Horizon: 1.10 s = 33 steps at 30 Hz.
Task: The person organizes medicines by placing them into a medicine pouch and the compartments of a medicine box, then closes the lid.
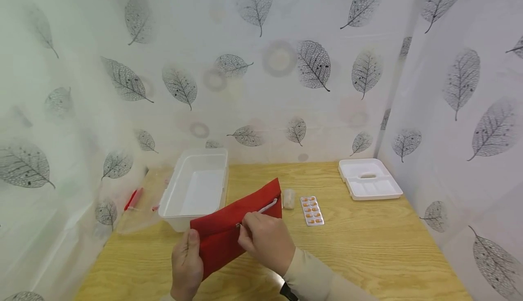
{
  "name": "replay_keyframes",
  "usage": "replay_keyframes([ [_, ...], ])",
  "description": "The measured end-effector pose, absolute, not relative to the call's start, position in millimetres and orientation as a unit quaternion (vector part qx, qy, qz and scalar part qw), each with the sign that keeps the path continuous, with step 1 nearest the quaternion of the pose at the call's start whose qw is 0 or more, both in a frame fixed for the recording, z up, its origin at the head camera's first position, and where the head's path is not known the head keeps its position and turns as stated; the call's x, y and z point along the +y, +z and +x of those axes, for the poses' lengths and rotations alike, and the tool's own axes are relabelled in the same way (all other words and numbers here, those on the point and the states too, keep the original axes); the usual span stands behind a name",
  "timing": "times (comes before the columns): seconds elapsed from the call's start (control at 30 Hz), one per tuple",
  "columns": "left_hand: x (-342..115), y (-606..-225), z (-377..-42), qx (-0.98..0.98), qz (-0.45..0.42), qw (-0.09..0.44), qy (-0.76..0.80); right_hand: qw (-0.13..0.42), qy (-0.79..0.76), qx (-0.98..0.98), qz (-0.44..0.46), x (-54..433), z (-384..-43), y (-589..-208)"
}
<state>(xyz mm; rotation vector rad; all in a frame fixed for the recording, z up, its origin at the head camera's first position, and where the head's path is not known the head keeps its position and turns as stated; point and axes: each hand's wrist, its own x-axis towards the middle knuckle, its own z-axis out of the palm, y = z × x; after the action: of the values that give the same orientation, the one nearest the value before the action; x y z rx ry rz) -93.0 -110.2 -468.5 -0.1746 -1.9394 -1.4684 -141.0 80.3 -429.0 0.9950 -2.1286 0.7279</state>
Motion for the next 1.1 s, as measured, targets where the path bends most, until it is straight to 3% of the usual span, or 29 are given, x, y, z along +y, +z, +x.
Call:
replay_keyframes([
  [0.23,-113.5,-458.4,-87.5,-0.744,-0.022,0.287,-0.603,0.306,0.349,-0.784,0.412,93.6,-145.1,-433.6],
  [0.33,-117.4,-453.3,-85.3,-0.743,-0.007,0.273,-0.611,0.322,0.387,-0.764,0.404,108.2,-151.7,-435.2],
  [0.47,-123.2,-449.3,-84.7,-0.730,-0.019,0.270,-0.627,0.354,0.444,-0.761,0.314,130.4,-163.9,-433.8],
  [0.63,-124.9,-449.2,-85.5,-0.705,-0.038,0.262,-0.657,0.326,0.508,-0.770,0.208,144.3,-167.7,-423.0],
  [0.9,-111.2,-451.6,-84.3,-0.715,-0.041,0.278,-0.640,0.333,0.405,-0.776,0.350,119.6,-141.7,-432.3],
  [1.1,-95.9,-454.5,-84.0,-0.712,-0.093,0.291,-0.632,0.306,0.370,-0.818,0.316,94.7,-130.4,-435.5],
])
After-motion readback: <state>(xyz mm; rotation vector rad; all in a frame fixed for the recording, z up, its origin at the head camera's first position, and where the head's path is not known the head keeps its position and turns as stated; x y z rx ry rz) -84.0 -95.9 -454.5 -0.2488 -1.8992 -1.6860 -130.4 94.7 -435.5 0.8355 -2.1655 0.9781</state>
